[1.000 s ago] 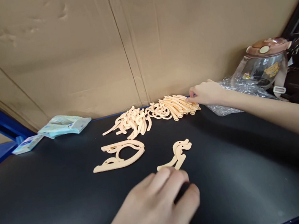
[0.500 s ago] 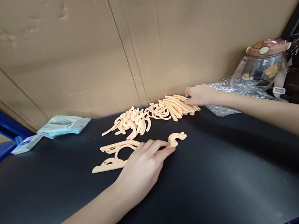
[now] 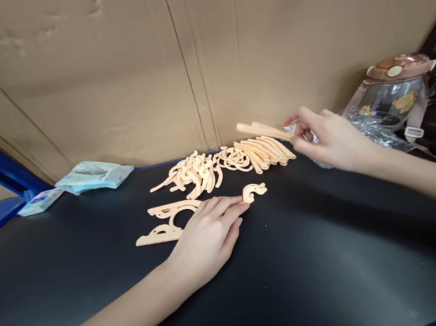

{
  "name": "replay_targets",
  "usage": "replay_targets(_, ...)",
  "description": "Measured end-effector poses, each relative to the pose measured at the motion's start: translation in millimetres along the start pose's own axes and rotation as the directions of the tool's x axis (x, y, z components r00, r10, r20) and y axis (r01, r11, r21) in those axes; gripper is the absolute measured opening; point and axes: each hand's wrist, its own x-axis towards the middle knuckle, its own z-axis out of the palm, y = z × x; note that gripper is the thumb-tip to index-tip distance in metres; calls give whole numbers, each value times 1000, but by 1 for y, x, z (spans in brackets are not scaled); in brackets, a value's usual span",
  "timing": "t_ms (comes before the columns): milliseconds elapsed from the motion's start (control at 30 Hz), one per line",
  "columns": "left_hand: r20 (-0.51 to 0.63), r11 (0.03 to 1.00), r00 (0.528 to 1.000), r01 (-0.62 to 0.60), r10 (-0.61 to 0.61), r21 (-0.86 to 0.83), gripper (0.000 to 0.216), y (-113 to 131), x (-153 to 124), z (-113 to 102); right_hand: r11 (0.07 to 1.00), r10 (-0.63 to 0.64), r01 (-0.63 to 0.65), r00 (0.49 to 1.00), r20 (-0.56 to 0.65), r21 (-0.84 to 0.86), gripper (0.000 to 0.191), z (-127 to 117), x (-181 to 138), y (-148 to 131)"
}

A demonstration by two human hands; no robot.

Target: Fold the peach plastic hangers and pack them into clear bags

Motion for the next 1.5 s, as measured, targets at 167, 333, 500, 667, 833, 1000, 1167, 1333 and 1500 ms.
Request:
replay_targets(167,-116,998,992,45,-48,-31,24,2,-2,-5,944,-308,317,946,-101,88,26,12,-47,-17)
replay_targets(333,-162,957,967,153,-197,-248,25,2,-5,-9,903,-412,415,910,-51,109,26,19,-60,-21)
replay_targets(500,-44,970,994,83,-96,-229,45,4,-5,-9,890,-447,444,895,1,105,23,23,-62,-26)
replay_targets(667,-69,938,989,101,-131,-330,34,3,-5,-8,877,-469,464,883,10,126,19,24,-65,-28)
replay_targets(833,-112,916,986,66,-120,-397,16,1,-2,-6,865,-495,491,869,16,104,16,24,-64,-28)
replay_targets(1000,-109,943,990,54,-94,-330,28,3,-1,-5,857,-509,496,856,88,140,19,24,-63,-29)
replay_targets(1167,-81,986,997,-5,-8,-166,21,4,-1,-5,856,-510,484,850,135,184,26,25,-63,-27)
replay_targets(1333,-58,997,998,-16,12,-78,15,4,0,-3,845,-525,486,832,178,221,25,24,-62,-26)
replay_targets(1500,-51,998,998,-31,29,-52,13,4,-1,-3,842,-532,492,825,190,220,22,24,-62,-24)
